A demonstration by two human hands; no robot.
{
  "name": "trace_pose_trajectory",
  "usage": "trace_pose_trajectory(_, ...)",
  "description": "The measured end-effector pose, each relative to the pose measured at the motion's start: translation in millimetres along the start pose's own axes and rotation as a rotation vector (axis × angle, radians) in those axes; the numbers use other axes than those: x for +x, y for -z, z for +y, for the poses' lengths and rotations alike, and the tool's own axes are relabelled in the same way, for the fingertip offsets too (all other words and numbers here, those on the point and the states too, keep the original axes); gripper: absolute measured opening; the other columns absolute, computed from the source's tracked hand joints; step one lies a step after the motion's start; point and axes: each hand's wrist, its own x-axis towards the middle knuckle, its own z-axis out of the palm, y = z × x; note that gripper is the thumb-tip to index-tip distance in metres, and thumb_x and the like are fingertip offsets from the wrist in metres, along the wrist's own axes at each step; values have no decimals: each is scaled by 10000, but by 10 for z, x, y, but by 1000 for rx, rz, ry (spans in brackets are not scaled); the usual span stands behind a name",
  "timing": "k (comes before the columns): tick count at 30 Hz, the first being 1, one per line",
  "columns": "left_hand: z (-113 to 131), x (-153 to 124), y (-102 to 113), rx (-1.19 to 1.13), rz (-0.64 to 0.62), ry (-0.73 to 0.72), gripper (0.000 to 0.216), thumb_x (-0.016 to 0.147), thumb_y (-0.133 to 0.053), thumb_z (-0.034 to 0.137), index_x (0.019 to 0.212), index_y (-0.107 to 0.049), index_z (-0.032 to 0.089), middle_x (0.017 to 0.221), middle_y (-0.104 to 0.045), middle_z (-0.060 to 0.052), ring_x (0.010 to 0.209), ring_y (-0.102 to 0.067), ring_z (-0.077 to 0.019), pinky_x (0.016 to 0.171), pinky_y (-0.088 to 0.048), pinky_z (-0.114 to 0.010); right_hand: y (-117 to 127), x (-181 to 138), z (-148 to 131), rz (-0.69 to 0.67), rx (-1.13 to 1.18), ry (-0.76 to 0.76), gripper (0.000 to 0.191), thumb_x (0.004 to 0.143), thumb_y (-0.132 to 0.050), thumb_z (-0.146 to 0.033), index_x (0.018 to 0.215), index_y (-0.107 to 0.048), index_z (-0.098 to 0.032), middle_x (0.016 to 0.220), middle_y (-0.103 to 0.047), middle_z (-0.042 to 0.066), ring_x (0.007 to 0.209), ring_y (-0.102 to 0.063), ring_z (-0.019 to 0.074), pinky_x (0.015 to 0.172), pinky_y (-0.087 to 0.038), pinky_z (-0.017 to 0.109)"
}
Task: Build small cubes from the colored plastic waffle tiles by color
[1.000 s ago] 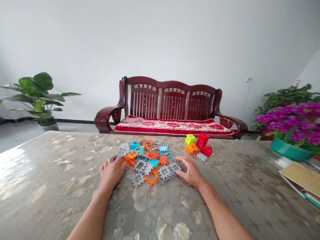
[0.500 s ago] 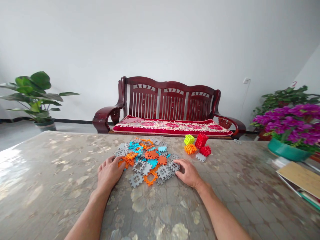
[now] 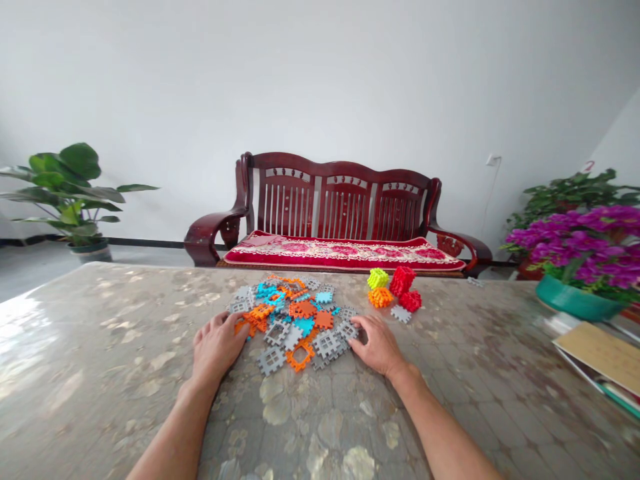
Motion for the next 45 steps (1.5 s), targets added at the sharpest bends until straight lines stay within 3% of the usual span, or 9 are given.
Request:
trace_pose_trajectory(9,-4,15,1,-20,-20,14,499,888,-342,459,1256,-636,298,1351,-556,-110,1210,-509,-309,1030,-345,-455,21,-12,70,-8,61,-62,567,683,-683,-228,1240,-578,-219,1065,-690,60,1010,-610,245,953,-457,411)
trace_pose_trajectory(20,-18,19,-20,-21,-2,8,471,886,-375,455,1233,-651,297,1345,-571,-100,1196,-520,-312,1027,-354,-462,-32,-19,80,-8,125,-72,527,648,-663,-198,1169,-584,-218,997,-681,40,926,-608,209,875,-485,352)
trace_pose_trajectory(23,-18,23,-18,-15,-10,6,478,888,-371,455,1242,-647,291,1357,-563,-101,1203,-518,-314,1033,-353,-463,-33,-12,198,75,149,-144,560,655,-664,-238,1203,-555,-206,1014,-674,43,861,-607,188,831,-496,332)
trace_pose_trajectory(28,-25,37,-30,-18,-16,14,476,889,-372,453,1241,-649,293,1358,-562,-100,1224,-509,-313,1045,-348,-467,122,8,571,375,51,-318,528,685,-633,-310,1192,-541,-191,1042,-677,70,837,-611,203,799,-488,345)
trace_pose_trajectory(33,-29,40,-24,-10,-36,23,483,888,-371,462,1254,-640,300,1371,-554,-95,1229,-506,-313,1047,-350,-463,301,-36,895,498,-125,-490,509,708,-613,-288,1203,-541,-195,1064,-686,81,877,-633,214,788,-457,323)
trace_pose_trajectory(45,-10,34,-2,17,-50,26,504,890,-345,473,1265,-627,289,1369,-549,-97,1222,-511,-311,1045,-353,-453,360,-23,953,356,-245,-661,443,782,-586,-243,1223,-573,-206,1147,-696,78,985,-646,228,790,-447,311)
